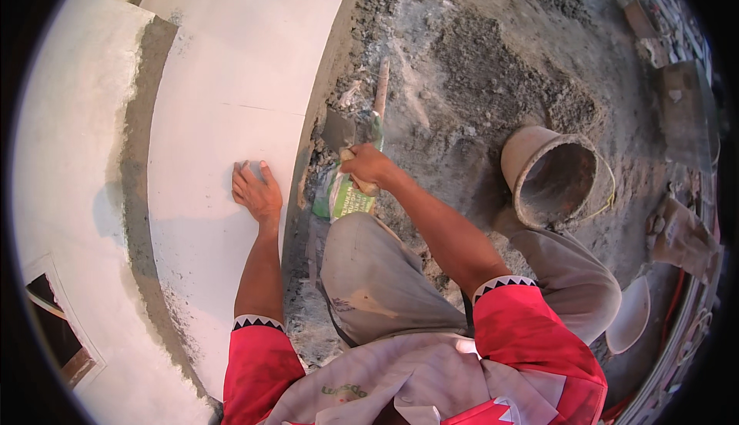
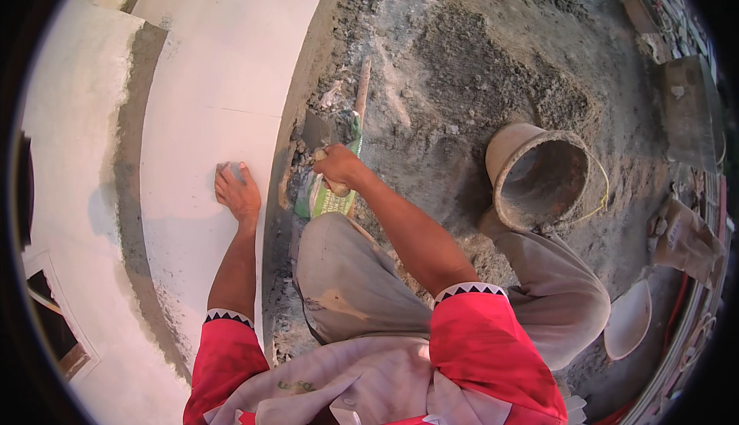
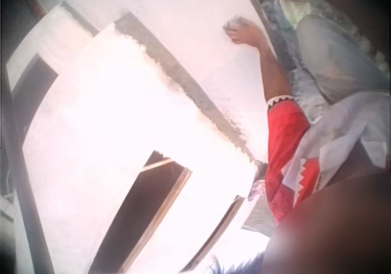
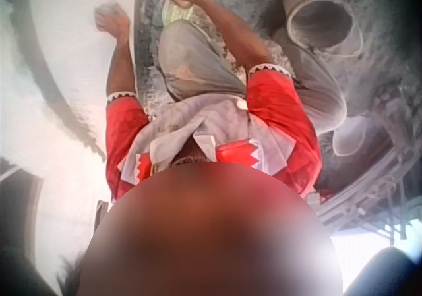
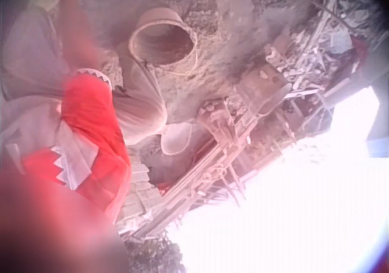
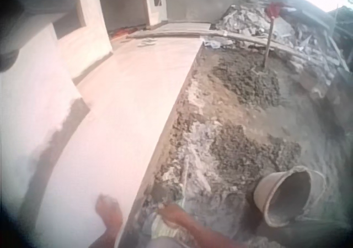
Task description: The person scoops cement from a bucket using a trowel and applies it to the edge of a white wall. They repeatedly smooth the cement along the wall's base while seated on the ground.
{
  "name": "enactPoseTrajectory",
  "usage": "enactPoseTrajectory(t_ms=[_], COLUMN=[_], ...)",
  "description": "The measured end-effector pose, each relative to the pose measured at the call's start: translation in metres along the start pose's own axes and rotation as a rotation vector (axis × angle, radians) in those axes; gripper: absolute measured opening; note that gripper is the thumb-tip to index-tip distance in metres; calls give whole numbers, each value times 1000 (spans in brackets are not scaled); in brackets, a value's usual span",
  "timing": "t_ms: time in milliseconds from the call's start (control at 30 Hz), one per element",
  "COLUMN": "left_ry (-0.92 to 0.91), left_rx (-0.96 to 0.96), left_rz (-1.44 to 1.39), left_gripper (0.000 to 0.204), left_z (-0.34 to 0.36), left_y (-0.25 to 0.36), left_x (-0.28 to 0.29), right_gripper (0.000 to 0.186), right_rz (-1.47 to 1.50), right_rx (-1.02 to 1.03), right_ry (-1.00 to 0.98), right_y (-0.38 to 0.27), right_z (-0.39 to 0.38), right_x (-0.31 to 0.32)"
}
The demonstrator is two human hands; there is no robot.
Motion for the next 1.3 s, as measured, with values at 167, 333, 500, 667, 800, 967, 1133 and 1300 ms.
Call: enactPoseTrajectory(t_ms=[167, 333, 500, 667, 800, 967, 1133, 1300], left_ry=[-13, -18, -30, -14, -38, -32, -39, -27], left_rx=[-2, -8, -10, -23, -15, -3, -21, -15], left_rz=[-2, -3, -10, -7, -8, -10, -11, 5], left_gripper=[48, 48, 49, 50, 50, 50, 51, 52], left_z=[1, 1, 1, 1, 1, 2, 1, 1], left_y=[2, 2, 0, 1, 2, 2, 2, 2], left_x=[1, 1, -2, -1, -2, -1, -2, 1], right_gripper=[40, 44, 44, 47, 56, 63, 63, 59], right_rz=[-15, 266, 673, 642, 580, 313, -4, -156], right_rx=[1, -36, 147, 446, 616, 247, 308, 160], right_ry=[-126, -173, -85, 481, 902, 688, 620, 503], right_y=[0, 31, 29, 4, 7, 31, 10, 6], right_z=[-36, -59, -100, -133, -141, -63, -20, 12], right_x=[2, 5, 36, 107, 118, 44, 29, 52])
Point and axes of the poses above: each hand's wrist, its own z-axis towards the middle knuckle, its own x-axis out of the back of the hand, y = z × x, the point moved 10 cm from there along z, towards the middle knuckle, and after that the axes turned 11 degrees about -y, right-handed, at the moved point
